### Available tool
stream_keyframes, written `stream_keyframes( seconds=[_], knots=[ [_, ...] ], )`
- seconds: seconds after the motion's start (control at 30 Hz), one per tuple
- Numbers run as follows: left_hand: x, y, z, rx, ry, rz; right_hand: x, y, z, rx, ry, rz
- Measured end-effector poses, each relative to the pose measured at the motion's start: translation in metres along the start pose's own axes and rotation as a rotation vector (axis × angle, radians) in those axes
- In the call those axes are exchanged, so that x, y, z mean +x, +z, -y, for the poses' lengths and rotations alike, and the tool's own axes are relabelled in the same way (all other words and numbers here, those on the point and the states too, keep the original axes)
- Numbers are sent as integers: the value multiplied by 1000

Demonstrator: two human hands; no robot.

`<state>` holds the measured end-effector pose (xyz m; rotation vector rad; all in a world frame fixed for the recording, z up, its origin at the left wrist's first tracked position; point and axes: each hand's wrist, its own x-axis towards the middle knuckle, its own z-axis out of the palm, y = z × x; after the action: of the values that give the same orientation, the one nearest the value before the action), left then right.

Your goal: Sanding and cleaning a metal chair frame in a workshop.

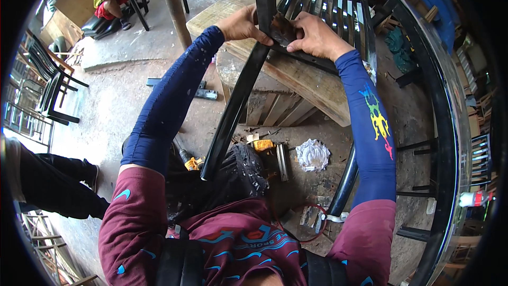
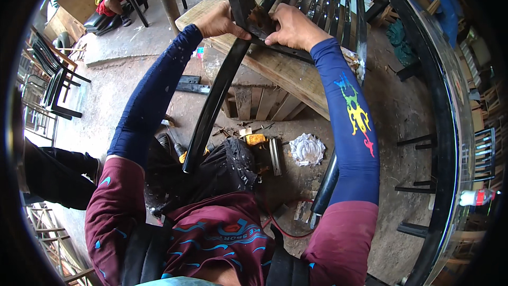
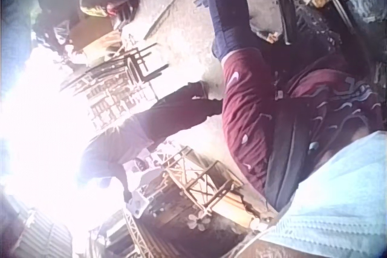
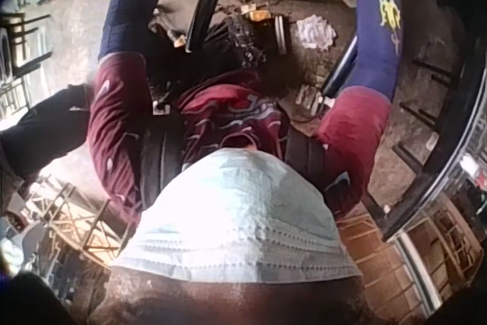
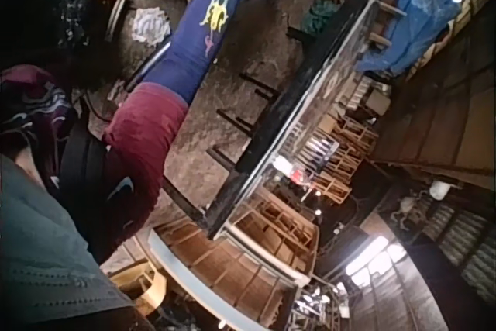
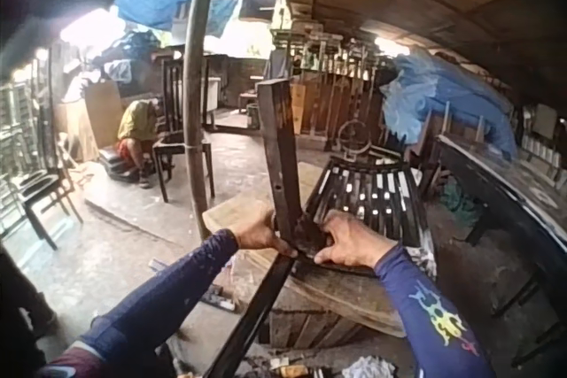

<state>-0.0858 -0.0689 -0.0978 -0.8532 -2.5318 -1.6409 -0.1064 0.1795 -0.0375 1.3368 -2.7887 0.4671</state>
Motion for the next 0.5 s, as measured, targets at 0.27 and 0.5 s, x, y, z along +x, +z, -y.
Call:
stream_keyframes(
  seconds=[0.27, 0.5],
  knots=[
    [-2, 11, 12, -157, 43, -73, -4, 4, -10, 80, -42, 24],
    [-2, 12, 11, -12, 69, -148, -9, 1, -15, 214, -23, -30]
  ],
)
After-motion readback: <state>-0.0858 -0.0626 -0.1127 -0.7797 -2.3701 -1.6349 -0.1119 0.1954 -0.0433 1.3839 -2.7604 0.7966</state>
